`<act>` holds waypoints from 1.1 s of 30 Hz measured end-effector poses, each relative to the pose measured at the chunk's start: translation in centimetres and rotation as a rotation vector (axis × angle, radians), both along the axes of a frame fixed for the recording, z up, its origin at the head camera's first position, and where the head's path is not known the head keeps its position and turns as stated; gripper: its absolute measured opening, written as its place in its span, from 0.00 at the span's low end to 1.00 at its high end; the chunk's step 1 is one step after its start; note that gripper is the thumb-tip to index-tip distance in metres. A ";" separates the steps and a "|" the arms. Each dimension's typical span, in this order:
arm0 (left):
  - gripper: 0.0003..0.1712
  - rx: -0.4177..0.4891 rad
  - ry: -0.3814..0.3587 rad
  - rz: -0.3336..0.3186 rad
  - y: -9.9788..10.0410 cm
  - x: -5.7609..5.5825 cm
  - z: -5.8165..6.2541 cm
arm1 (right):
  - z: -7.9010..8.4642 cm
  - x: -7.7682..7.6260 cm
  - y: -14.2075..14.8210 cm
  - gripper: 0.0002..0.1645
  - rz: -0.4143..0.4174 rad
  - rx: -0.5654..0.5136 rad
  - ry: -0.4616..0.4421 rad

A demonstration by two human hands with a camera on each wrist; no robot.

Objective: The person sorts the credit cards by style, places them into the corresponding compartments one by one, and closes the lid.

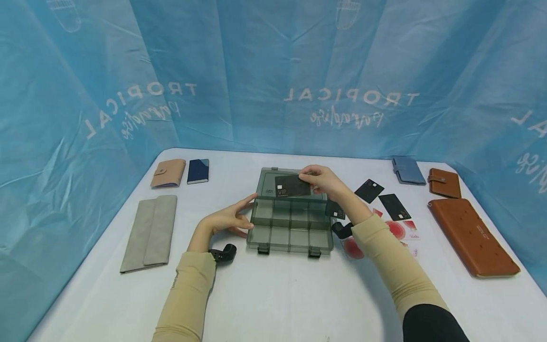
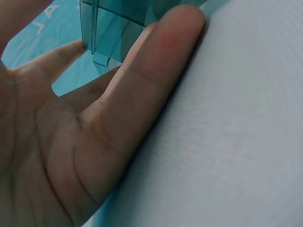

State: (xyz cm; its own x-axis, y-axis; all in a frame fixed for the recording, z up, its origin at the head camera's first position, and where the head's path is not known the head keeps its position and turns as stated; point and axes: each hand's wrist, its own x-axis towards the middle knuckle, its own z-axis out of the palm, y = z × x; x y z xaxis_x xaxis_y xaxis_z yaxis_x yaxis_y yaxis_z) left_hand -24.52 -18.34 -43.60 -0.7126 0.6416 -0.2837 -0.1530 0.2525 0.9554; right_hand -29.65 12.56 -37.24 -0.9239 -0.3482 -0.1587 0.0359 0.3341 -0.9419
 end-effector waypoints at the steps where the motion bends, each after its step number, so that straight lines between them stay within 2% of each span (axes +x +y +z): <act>1: 0.56 -0.005 -0.003 0.003 0.0 0.0 0.0 | 0.2 0.2 -0.3 0.18 0.020 0.020 0.004; 7: 0.56 -0.003 -0.005 0.013 0.0 0.0 -0.1 | 1.1 1.2 -2.1 0.14 0.195 0.177 0.026; 11: 0.56 -0.005 -0.013 0.021 -0.1 0.1 -0.2 | 0.9 1.6 -3.6 0.11 0.312 0.321 0.076; 14: 0.56 -0.003 -0.014 0.020 -0.1 0.2 -0.3 | 0.6 2.0 -4.7 0.10 0.363 0.442 0.122; 19: 0.57 0.002 -0.018 0.020 0.1 0.2 -0.3 | 0.0 2.2 -6.3 0.14 0.386 0.579 0.167; 28: 0.55 -0.017 -0.004 0.029 0.3 -0.1 -0.2 | -0.4 2.5 -6.7 0.13 0.410 0.726 0.338; 31: 0.55 -0.019 -0.008 0.029 0.3 -0.2 -0.3 | -0.2 2.7 -6.6 0.14 0.425 0.781 0.360; 33: 0.56 -0.014 -0.005 0.027 0.2 -0.1 -0.2 | -0.1 2.9 -6.5 0.16 0.442 0.795 0.340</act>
State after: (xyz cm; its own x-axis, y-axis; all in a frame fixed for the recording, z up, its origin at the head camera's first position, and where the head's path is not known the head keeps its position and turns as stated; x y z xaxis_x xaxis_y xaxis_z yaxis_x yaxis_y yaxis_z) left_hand -24.64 -18.11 -43.82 -0.7279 0.6182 -0.2964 -0.1649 0.2618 0.9509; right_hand -26.76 6.02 -37.30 -0.7754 -0.5816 -0.2462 -0.4782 0.7953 -0.3726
